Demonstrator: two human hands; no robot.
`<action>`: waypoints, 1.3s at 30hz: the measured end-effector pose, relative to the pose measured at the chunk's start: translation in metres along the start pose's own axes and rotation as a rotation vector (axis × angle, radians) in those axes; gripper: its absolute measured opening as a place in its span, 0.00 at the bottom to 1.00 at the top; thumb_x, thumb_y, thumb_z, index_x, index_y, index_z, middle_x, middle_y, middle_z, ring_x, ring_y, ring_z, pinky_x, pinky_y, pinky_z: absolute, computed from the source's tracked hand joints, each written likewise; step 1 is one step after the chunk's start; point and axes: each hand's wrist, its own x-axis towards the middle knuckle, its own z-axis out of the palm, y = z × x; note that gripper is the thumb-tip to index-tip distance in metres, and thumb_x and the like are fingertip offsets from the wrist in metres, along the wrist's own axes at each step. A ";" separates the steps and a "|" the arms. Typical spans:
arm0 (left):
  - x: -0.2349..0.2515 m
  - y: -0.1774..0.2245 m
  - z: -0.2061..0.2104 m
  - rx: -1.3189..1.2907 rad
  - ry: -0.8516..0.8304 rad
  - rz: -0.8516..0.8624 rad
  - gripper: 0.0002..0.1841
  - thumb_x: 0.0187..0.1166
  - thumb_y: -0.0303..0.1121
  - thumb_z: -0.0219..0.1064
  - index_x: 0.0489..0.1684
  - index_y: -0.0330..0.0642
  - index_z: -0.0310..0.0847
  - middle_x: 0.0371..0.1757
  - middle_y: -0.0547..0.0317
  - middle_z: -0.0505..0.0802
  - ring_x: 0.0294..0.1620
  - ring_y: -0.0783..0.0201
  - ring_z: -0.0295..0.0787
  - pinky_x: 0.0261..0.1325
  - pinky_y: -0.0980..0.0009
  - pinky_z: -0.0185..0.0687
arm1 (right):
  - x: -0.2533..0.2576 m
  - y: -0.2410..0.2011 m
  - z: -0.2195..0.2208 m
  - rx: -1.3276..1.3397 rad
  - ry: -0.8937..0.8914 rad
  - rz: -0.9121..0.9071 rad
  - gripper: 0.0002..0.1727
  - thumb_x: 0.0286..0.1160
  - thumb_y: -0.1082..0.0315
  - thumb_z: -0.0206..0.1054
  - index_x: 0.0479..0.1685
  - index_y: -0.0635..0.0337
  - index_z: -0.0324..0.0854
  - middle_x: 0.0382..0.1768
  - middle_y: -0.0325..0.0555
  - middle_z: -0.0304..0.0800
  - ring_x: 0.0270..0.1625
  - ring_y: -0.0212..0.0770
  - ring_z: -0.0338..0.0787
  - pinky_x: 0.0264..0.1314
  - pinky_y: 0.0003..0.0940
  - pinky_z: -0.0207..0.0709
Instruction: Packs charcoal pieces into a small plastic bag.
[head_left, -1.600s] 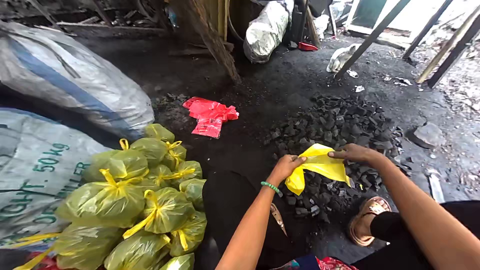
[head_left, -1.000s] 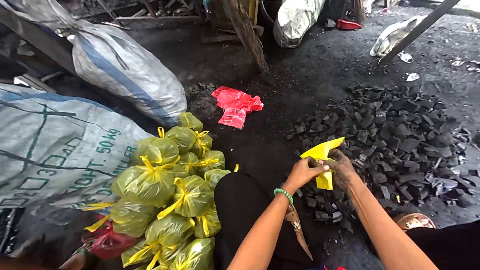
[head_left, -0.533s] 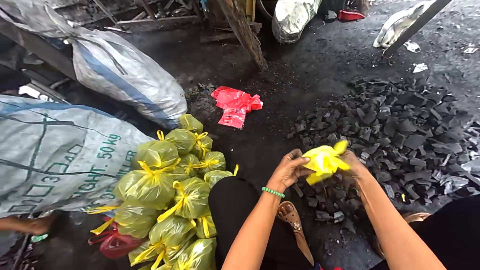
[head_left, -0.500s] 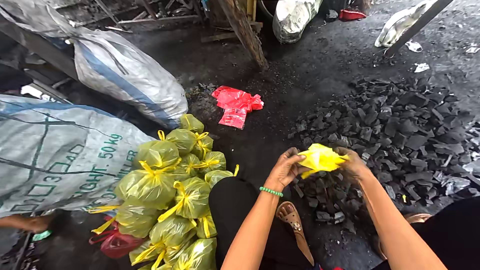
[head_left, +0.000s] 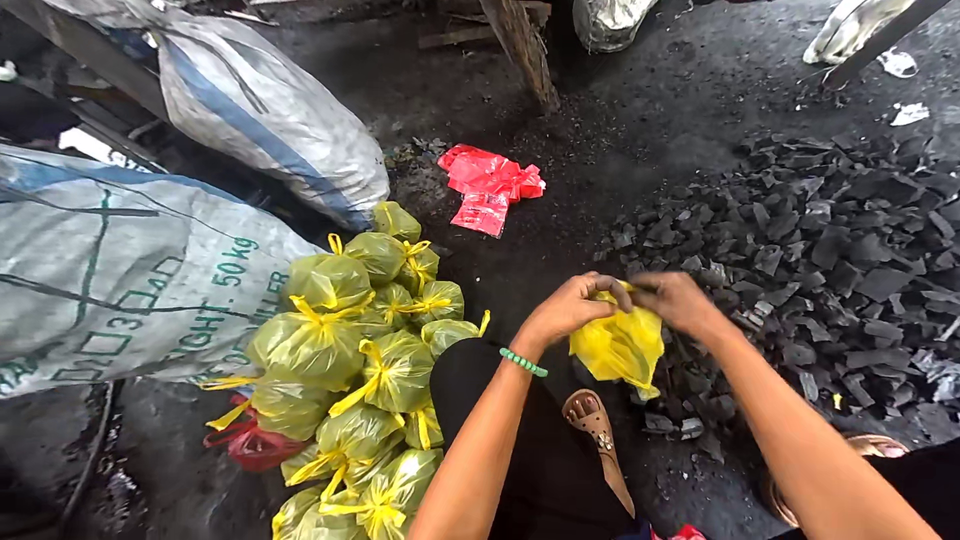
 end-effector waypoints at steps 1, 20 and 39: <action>-0.001 0.000 -0.010 0.321 -0.001 -0.075 0.10 0.76 0.16 0.62 0.44 0.33 0.91 0.51 0.43 0.87 0.54 0.52 0.84 0.59 0.55 0.79 | 0.006 0.002 -0.008 -0.016 0.009 -0.009 0.09 0.79 0.73 0.68 0.48 0.68 0.90 0.41 0.61 0.94 0.45 0.56 0.93 0.55 0.64 0.81; 0.102 -0.045 -0.049 0.309 0.281 -0.507 0.26 0.81 0.22 0.61 0.81 0.39 0.70 0.82 0.32 0.70 0.71 0.38 0.80 0.66 0.42 0.81 | -0.020 0.139 0.178 -0.421 -0.897 0.231 0.35 0.81 0.83 0.55 0.87 0.43 0.71 0.96 0.55 0.44 0.95 0.73 0.32 0.82 0.86 0.42; 0.123 -0.005 0.055 0.536 -0.137 -0.205 0.35 0.66 0.15 0.72 0.80 0.30 0.69 0.84 0.26 0.67 0.77 0.30 0.74 0.73 0.36 0.74 | -0.090 0.079 -0.019 1.456 0.777 0.127 0.33 0.53 0.60 0.85 0.65 0.44 0.79 0.51 0.39 0.94 0.51 0.38 0.94 0.56 0.38 0.91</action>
